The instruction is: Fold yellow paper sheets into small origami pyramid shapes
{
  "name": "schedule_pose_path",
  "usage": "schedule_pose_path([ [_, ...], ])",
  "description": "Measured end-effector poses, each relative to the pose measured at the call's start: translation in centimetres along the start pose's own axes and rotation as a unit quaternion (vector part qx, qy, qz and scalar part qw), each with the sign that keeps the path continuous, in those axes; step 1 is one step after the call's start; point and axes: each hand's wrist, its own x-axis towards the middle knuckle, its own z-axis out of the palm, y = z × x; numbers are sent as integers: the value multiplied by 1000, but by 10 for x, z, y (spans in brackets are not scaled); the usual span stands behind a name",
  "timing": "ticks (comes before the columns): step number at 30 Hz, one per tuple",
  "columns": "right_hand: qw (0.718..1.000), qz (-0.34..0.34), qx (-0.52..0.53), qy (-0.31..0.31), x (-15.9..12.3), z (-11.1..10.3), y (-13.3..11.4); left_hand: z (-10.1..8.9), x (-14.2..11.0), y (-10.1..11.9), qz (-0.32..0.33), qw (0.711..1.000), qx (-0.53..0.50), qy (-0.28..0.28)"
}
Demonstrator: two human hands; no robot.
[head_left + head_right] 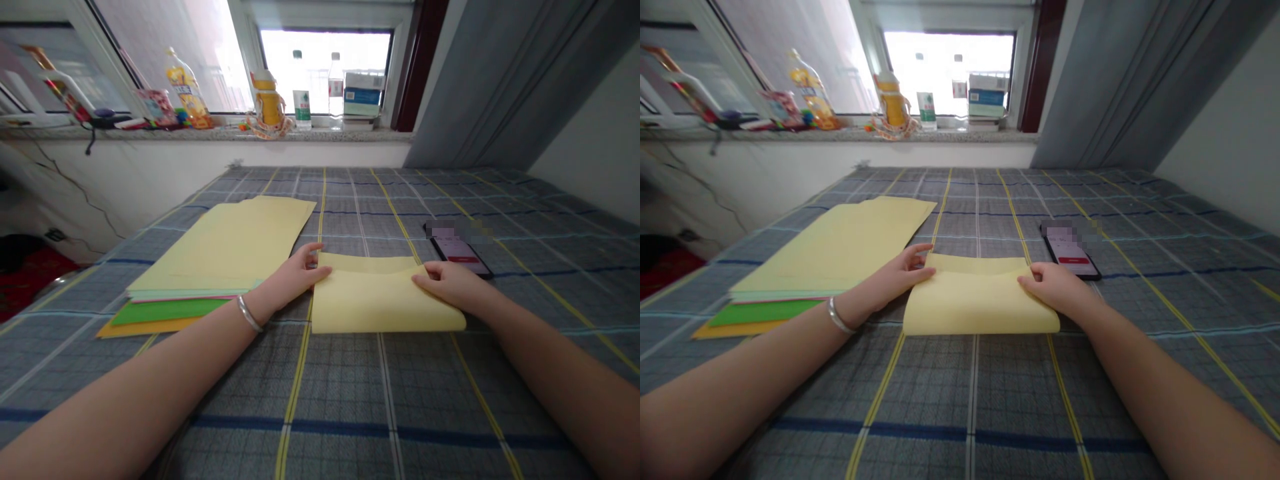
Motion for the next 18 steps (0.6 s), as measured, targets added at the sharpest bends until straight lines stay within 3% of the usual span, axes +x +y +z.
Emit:
schedule_pose_path([
  [4, 996, -57, -33, 68, 3, 6, 0, 2, 0, -2, 5, 998, -61, -28],
  [8, 989, -64, -33, 128, 9, 11, 4, 2, 0, -3, 34, 999, -17, 3],
  [18, 981, 5, 100, 163, 10, 14, 1, 2, 0, -1, 72, 997, 37, -1],
])
